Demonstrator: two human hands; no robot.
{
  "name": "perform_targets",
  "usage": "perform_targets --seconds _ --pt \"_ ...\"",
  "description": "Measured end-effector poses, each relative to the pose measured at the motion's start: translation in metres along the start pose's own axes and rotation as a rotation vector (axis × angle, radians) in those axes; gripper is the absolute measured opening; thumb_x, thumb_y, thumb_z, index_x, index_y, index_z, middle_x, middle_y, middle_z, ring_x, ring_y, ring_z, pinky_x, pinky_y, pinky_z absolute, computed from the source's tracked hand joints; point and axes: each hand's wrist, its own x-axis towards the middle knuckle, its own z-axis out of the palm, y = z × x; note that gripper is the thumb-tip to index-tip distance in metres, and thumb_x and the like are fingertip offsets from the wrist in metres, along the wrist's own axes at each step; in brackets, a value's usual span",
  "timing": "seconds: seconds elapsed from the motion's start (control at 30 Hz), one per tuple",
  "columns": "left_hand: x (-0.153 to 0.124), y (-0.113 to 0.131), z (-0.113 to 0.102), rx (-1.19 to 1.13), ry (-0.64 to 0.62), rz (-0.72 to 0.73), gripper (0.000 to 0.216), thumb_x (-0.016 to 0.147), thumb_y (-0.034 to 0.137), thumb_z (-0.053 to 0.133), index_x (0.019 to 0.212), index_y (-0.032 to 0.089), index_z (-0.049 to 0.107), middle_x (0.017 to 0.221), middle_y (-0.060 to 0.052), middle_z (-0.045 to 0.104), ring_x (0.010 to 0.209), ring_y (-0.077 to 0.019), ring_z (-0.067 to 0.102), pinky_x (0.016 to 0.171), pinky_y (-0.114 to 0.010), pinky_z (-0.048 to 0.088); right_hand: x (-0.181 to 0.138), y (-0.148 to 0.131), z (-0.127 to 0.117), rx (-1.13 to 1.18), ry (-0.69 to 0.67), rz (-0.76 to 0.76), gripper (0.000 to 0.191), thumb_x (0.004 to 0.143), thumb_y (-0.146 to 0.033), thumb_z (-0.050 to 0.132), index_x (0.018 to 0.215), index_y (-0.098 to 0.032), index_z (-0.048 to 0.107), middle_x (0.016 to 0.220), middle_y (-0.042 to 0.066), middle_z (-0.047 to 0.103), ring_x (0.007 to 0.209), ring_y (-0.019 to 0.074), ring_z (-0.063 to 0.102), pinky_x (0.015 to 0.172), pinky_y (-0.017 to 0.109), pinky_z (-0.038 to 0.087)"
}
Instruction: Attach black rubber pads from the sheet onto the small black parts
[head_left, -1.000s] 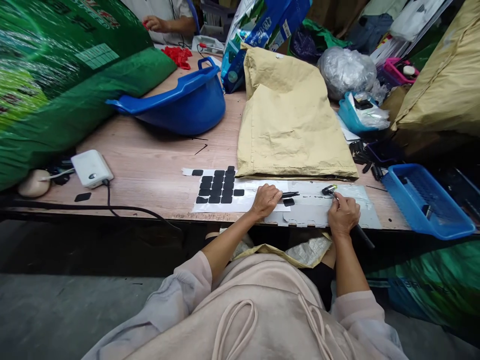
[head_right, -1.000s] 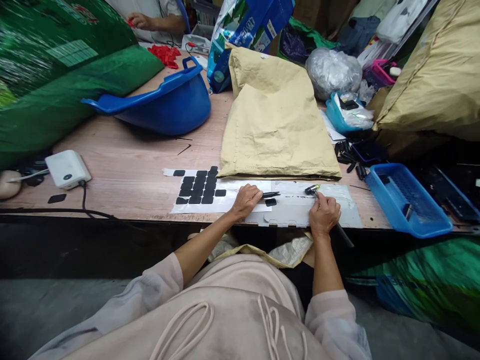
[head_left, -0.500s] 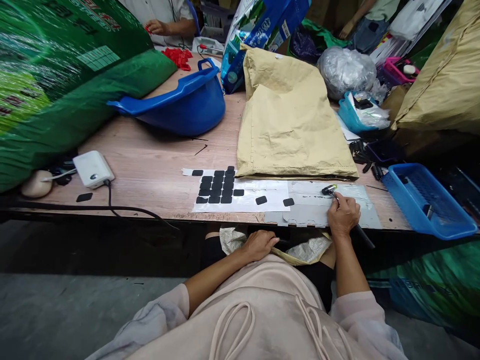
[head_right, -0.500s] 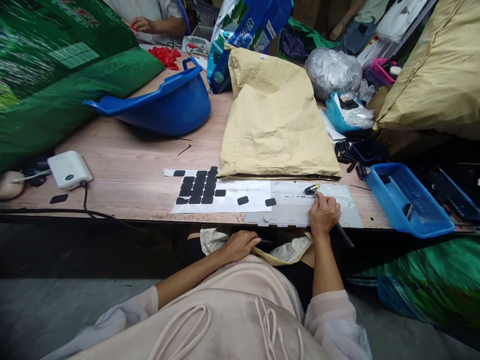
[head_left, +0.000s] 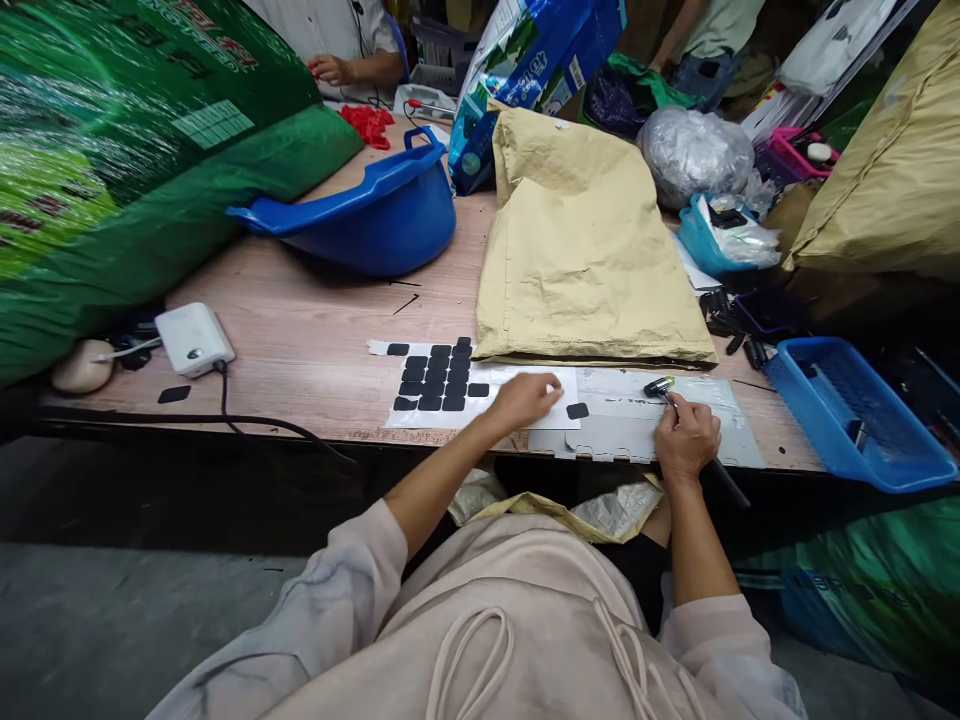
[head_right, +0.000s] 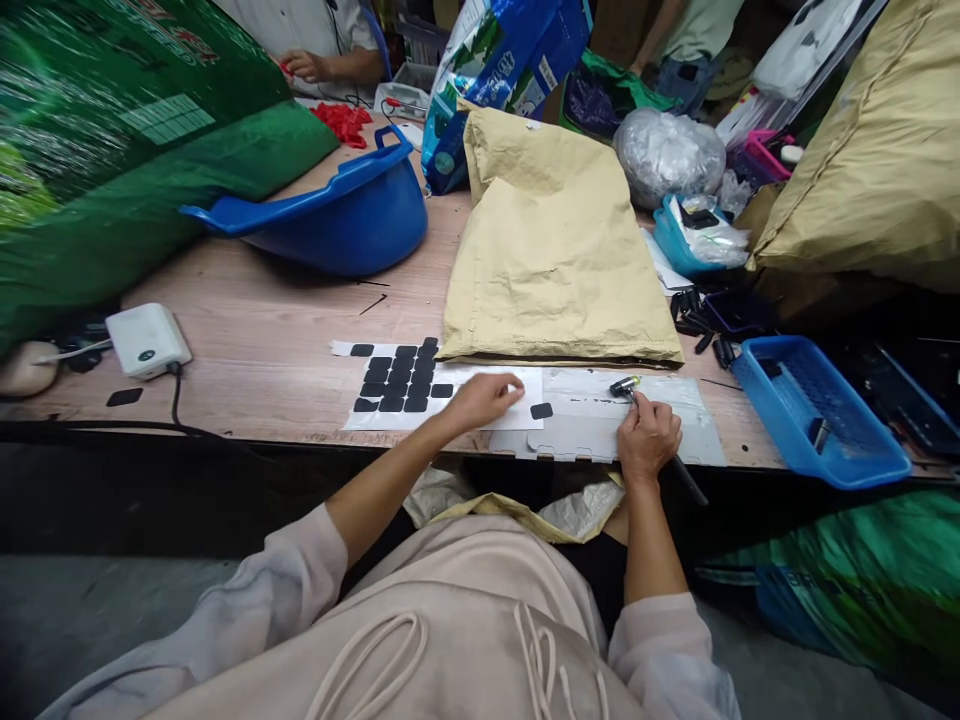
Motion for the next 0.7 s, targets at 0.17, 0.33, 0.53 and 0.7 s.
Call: perform_targets --seconds 0.17,0.33,0.53,0.7 --pt "0.061 -0.002 -0.036 0.212 0.106 -0.161 0.038 0.1 0.022 0.049 0.131 0.022 0.071 0.133 -0.011 0.073 0.122 -0.0324 0.067 0.098 -0.042 0.053 -0.001 0.0 0.0 0.005 0.01 -0.008 0.032 0.093 -0.029 0.056 0.113 -0.023 0.081 0.1 0.011 0.066 0.09 0.0238 0.048 0.079 0.038 0.035" --pt "0.098 -0.001 -0.055 0.125 0.269 -0.168 0.045 0.101 0.024 0.051 0.144 0.024 0.064 0.143 -0.01 0.068 0.132 -0.0308 0.062 0.108 -0.043 0.05 -0.001 0.002 0.001 0.008 0.016 -0.016 0.033 0.093 -0.029 0.056 0.113 -0.023 0.08 0.1 0.01 0.065 0.09 0.0236 0.048 0.079 0.038 0.035" --pt "0.121 -0.004 -0.055 0.121 0.359 -0.152 0.032 0.095 0.019 0.055 0.119 0.018 0.076 0.122 -0.011 0.077 0.118 -0.0286 0.068 0.101 -0.037 0.053 -0.002 0.001 0.0 0.016 0.01 -0.006 0.032 0.093 -0.029 0.056 0.113 -0.023 0.08 0.101 0.011 0.066 0.091 0.024 0.048 0.08 0.038 0.034" --pt "0.126 0.0 -0.038 0.225 0.367 -0.21 0.026 0.09 0.022 0.06 0.104 0.011 0.079 0.115 -0.02 0.075 0.115 -0.034 0.066 0.097 -0.04 0.053 -0.002 0.001 -0.001 0.017 0.006 -0.005 0.032 0.093 -0.03 0.056 0.113 -0.023 0.08 0.101 0.011 0.066 0.091 0.0242 0.048 0.08 0.038 0.034"
